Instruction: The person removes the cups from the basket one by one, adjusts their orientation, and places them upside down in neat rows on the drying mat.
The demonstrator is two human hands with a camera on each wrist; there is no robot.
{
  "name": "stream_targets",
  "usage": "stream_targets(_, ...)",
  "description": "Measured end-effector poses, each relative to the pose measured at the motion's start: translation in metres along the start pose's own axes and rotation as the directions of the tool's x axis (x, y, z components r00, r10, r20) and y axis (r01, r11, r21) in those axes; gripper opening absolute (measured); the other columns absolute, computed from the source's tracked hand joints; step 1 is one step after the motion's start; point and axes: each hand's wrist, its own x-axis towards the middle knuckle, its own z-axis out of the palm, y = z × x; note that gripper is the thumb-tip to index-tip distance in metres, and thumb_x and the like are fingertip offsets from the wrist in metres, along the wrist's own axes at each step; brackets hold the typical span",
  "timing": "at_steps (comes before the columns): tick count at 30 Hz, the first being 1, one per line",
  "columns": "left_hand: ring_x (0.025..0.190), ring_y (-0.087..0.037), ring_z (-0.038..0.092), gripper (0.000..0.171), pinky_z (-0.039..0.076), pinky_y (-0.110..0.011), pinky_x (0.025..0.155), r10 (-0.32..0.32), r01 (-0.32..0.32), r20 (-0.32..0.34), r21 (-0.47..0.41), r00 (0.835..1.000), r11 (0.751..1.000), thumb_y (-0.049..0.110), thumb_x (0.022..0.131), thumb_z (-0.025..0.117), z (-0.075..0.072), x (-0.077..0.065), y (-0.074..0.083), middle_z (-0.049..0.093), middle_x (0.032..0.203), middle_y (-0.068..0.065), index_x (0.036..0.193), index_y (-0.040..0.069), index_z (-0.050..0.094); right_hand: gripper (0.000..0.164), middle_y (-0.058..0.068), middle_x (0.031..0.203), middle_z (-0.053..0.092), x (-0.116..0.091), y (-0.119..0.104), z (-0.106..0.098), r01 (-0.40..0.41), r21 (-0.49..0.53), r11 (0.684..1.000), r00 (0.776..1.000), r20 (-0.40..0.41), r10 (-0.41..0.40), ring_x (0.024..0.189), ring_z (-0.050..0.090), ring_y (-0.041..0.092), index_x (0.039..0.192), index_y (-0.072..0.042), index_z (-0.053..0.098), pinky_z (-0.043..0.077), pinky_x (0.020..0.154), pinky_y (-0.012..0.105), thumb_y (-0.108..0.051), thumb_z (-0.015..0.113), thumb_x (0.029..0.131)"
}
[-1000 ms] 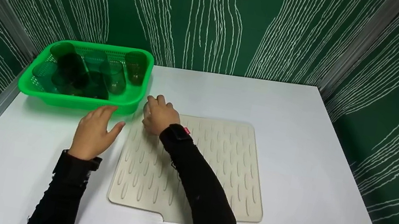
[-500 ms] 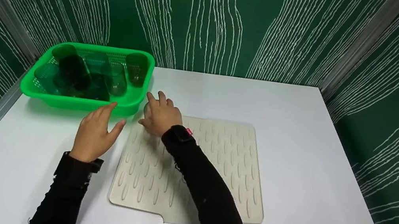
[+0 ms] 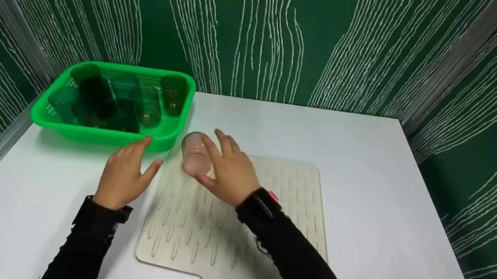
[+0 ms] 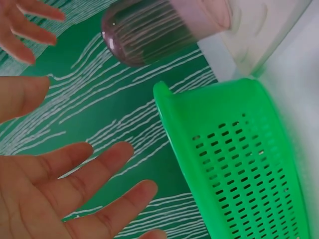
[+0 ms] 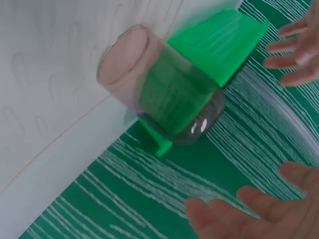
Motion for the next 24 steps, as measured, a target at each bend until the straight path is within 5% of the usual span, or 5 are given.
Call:
stream_targets(6, 0.124, -0.045, 0.068, 0.051, 0.052, -0.063, 0.107, 0.028, -0.028, -0.022, 0.014, 0.999, 1.0, 0.025, 0.102, 0.077, 0.002, -0.001, 0.0, 0.074, 0.13, -0.026, 0.14, -0.005, 0.064, 0.081, 0.028, 0.172, 0.036, -0.033, 0.024, -0.01, -0.107, -0.068, 0.992, 0.994, -0.037, 0.105, 0.155, 0.039, 0.058, 0.165, -0.002, 0.043, 0.043, 0.116, 0.074, -0.04, 0.077, 0.102)
stream_targets(15, 0.125, -0.045, 0.066, 0.046, 0.051, -0.063, 0.106, 0.022, -0.022, 0.013, 0.045, 1.0, 0.999, 0.028, 0.102, 0.076, 0.004, 0.0, 0.0, 0.072, 0.131, -0.024, 0.136, -0.002, 0.068, 0.076, 0.027, 0.175, 0.032, -0.063, 0.052, -0.007, -0.277, -0.023, 0.961, 0.952, -0.146, 0.27, 0.159, 0.029, 0.059, 0.164, -0.003, 0.045, 0.035, 0.118, 0.078, -0.029, 0.078, 0.101)
stream_targets(24, 0.127, -0.044, 0.066, 0.046, 0.051, -0.062, 0.108, 0.02, -0.021, 0.031, 0.014, 0.999, 1.0, 0.028, 0.102, 0.077, 0.005, -0.001, -0.001, 0.072, 0.133, -0.023, 0.136, -0.002, 0.068, 0.077, 0.029, 0.176, 0.026, -0.082, 0.065, 0.005, -0.391, -0.046, 0.919, 0.92, -0.034, 0.389, 0.16, 0.023, 0.061, 0.166, -0.003, 0.042, 0.033, 0.119, 0.079, -0.034, 0.074, 0.104)
